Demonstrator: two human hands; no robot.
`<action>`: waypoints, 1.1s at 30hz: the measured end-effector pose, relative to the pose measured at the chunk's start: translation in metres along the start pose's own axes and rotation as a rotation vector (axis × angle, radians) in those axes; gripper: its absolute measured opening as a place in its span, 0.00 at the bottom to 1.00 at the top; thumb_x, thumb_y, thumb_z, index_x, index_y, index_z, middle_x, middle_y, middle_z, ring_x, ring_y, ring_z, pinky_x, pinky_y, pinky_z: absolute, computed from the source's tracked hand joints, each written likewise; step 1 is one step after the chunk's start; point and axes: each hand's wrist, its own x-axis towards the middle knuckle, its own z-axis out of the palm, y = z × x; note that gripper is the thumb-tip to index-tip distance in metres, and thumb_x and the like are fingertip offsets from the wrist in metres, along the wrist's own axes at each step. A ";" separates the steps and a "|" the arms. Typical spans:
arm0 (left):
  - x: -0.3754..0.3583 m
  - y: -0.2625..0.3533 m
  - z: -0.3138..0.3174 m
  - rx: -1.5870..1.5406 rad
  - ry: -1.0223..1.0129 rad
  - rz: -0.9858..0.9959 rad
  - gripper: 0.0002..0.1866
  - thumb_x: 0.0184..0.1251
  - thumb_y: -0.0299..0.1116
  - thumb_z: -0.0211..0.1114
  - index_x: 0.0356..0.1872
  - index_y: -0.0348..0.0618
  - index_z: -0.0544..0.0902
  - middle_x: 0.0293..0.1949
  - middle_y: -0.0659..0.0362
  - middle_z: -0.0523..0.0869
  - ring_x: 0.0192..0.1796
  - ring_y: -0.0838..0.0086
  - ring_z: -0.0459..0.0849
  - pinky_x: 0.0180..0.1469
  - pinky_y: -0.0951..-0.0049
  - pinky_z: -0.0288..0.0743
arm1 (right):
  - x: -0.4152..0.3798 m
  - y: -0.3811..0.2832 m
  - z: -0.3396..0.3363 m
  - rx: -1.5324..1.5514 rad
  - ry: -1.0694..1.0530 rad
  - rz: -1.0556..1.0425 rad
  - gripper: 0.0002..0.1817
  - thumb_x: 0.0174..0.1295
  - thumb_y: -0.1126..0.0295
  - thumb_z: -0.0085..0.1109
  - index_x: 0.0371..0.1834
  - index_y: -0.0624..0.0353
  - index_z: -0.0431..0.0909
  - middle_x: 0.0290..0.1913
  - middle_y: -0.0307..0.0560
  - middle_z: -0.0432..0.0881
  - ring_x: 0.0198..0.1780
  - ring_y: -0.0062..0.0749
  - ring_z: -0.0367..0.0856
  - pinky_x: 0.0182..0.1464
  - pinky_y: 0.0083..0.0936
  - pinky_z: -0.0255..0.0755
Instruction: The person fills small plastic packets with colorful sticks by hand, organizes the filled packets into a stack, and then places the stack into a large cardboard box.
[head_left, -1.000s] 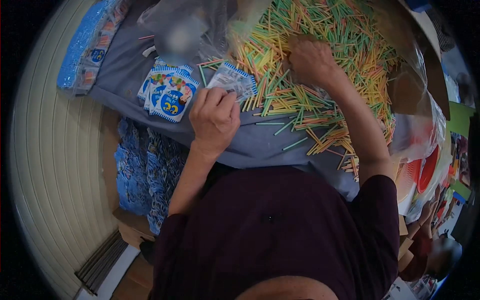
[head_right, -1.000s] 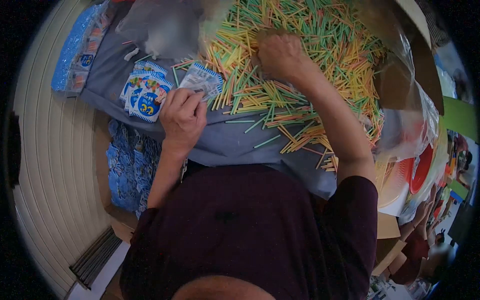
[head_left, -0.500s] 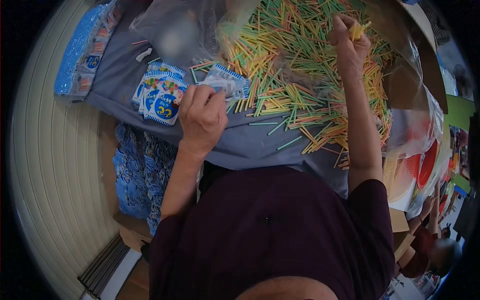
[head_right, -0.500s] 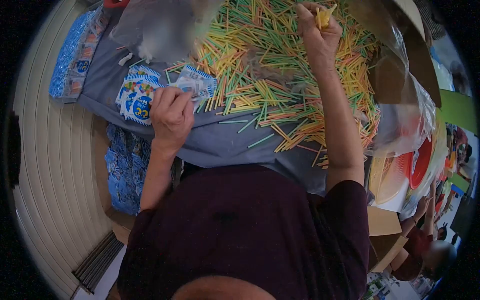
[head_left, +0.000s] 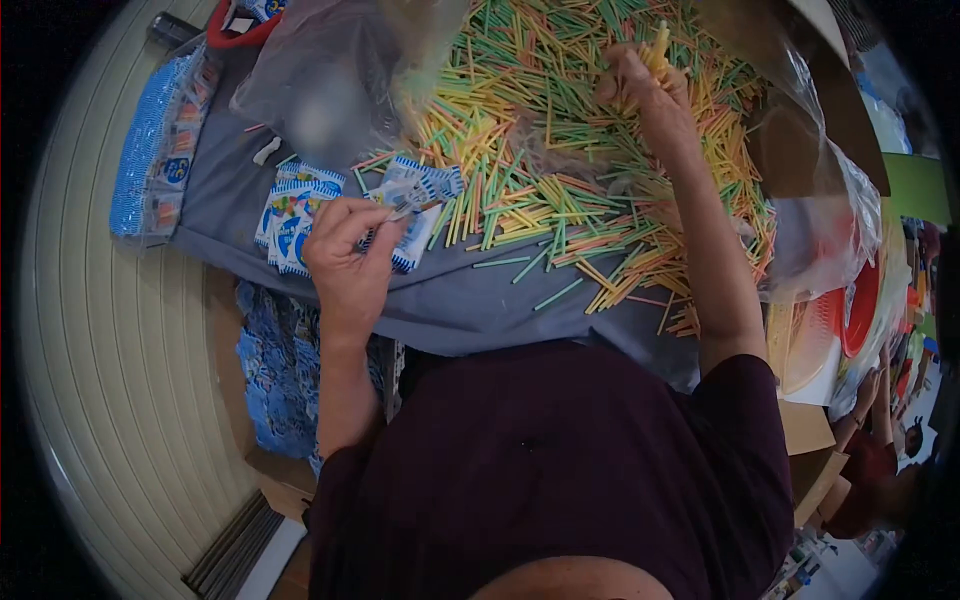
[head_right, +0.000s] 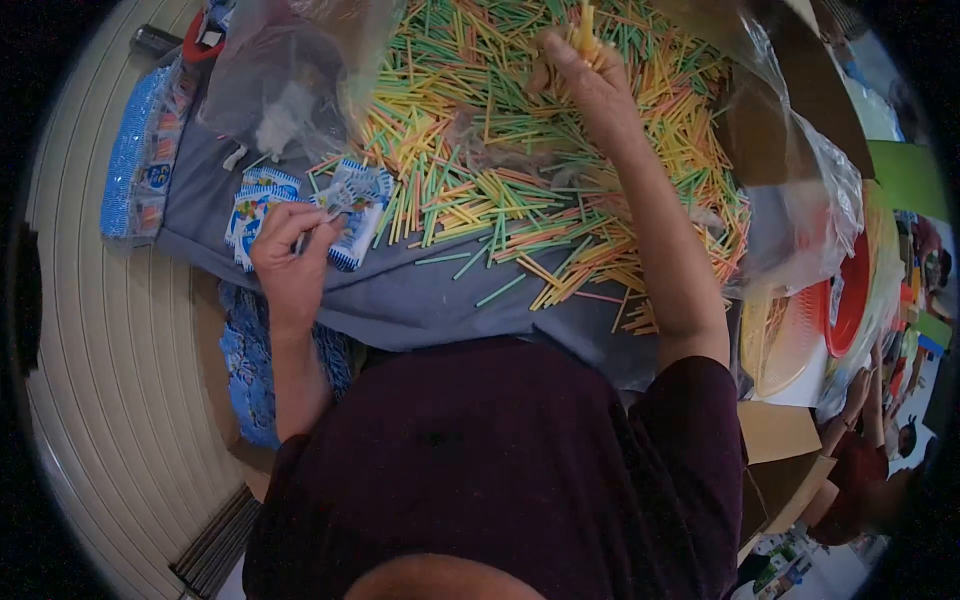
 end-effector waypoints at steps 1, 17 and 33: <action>0.002 0.003 0.000 -0.097 0.033 -0.010 0.07 0.50 0.17 0.72 0.31 0.35 0.87 0.31 0.57 0.85 0.36 0.71 0.81 0.40 0.72 0.73 | 0.000 -0.004 -0.002 0.109 0.041 0.028 0.18 0.77 0.56 0.49 0.48 0.61 0.78 0.32 0.38 0.80 0.36 0.22 0.77 0.43 0.26 0.72; 0.069 0.055 0.123 -0.666 -0.195 -0.121 0.07 0.56 0.20 0.74 0.36 0.33 0.87 0.31 0.61 0.85 0.34 0.81 0.83 0.36 0.80 0.78 | -0.007 -0.038 -0.024 1.262 -0.226 -0.176 0.21 0.78 0.56 0.46 0.55 0.65 0.76 0.21 0.37 0.73 0.25 0.28 0.75 0.35 0.30 0.75; 0.077 0.050 0.150 -0.669 -0.220 -0.142 0.07 0.57 0.22 0.74 0.36 0.34 0.88 0.30 0.62 0.86 0.33 0.83 0.82 0.35 0.78 0.75 | -0.004 -0.049 0.003 -0.060 -0.015 -0.139 0.27 0.76 0.47 0.44 0.48 0.60 0.84 0.40 0.44 0.88 0.52 0.27 0.82 0.56 0.27 0.73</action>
